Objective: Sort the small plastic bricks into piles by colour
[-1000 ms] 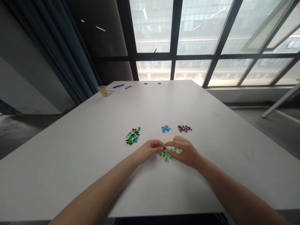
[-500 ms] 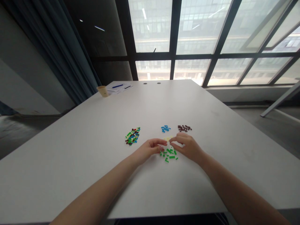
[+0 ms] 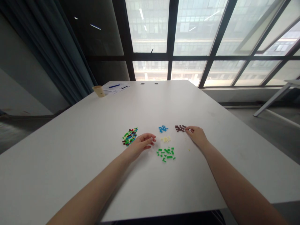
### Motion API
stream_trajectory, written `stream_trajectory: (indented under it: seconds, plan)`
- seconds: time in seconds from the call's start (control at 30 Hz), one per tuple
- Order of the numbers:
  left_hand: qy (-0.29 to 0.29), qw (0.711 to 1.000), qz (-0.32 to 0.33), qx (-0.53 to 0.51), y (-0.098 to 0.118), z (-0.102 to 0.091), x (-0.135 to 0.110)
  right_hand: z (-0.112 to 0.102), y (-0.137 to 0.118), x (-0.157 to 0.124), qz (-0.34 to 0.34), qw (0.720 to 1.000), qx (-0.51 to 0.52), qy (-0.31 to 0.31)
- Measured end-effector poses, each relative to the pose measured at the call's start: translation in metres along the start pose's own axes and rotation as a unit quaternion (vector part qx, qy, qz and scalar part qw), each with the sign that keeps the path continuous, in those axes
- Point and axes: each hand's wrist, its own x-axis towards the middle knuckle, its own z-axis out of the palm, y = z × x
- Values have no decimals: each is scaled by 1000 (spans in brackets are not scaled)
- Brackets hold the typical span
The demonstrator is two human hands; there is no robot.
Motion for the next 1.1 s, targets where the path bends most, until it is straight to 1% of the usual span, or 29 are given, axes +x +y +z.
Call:
stream_trajectory:
  seconds: [0.1, 0.23, 0.3, 0.37, 0.4, 0.43, 0.47, 0.5, 0.53, 0.57, 0.6, 0.63, 0.67, 0.73, 0.83, 1.0, 1.1]
  plan:
    - [7, 1000, 7, 0, 1, -2, 1, -2, -1, 0, -3, 1000, 2, -3]
    - [32, 999, 33, 6, 3, -12, 4, -10, 0, 0, -13, 999, 11, 41]
    - [67, 996, 63, 20, 7, -22, 6, -15, 0, 0, -4, 998, 15, 56]
    - [125, 985, 102, 66, 12, -35, 8, -18, -2, -1, 6, 998, 17, 57]
    - [162, 973, 123, 110, 14, -42, 9, -19, -4, -2, 9, 998, 19, 54]
    - [201, 954, 146, 170, 16, -49, 10, -20, -5, -3, 12, 998, 19, 51]
    - [237, 925, 170, 245, 17, -56, 10, -20, -7, -3, 13, 999, 20, 47]
    - [263, 888, 190, 327, 17, -61, 11, -21, -9, -4, 14, 999, 21, 42]
    - [277, 848, 200, 405, 16, -66, 12, -21, -11, -5, 14, 999, 23, 37]
    - [280, 812, 198, 472, 15, -70, 13, -21, -12, -5, 13, 999, 26, 33]
    - [275, 784, 187, 524, 12, -72, 14, -21, -14, -6, 10, 999, 29, 30]
    - [268, 765, 168, 561, 9, -73, 15, -21, -14, -7, 7, 999, 31, 26]
    - [259, 752, 147, 589, 6, -74, 17, -21, -15, -7, 3, 999, 33, 24]
    - [244, 732, 118, 625, 0, -74, 19, -21, -16, -8, -3, 999, 32, 18]
    - [225, 714, 101, 655, -3, -74, 21, -21, -17, -8, -4, 1000, 27, 12]
    - [213, 707, 85, 669, 1, -72, 20, -21, -19, -7, -3, 1000, 21, 8]
    - [201, 697, 71, 685, 2, -69, 19, -19, -19, -8, -10, 1000, 20, 10]
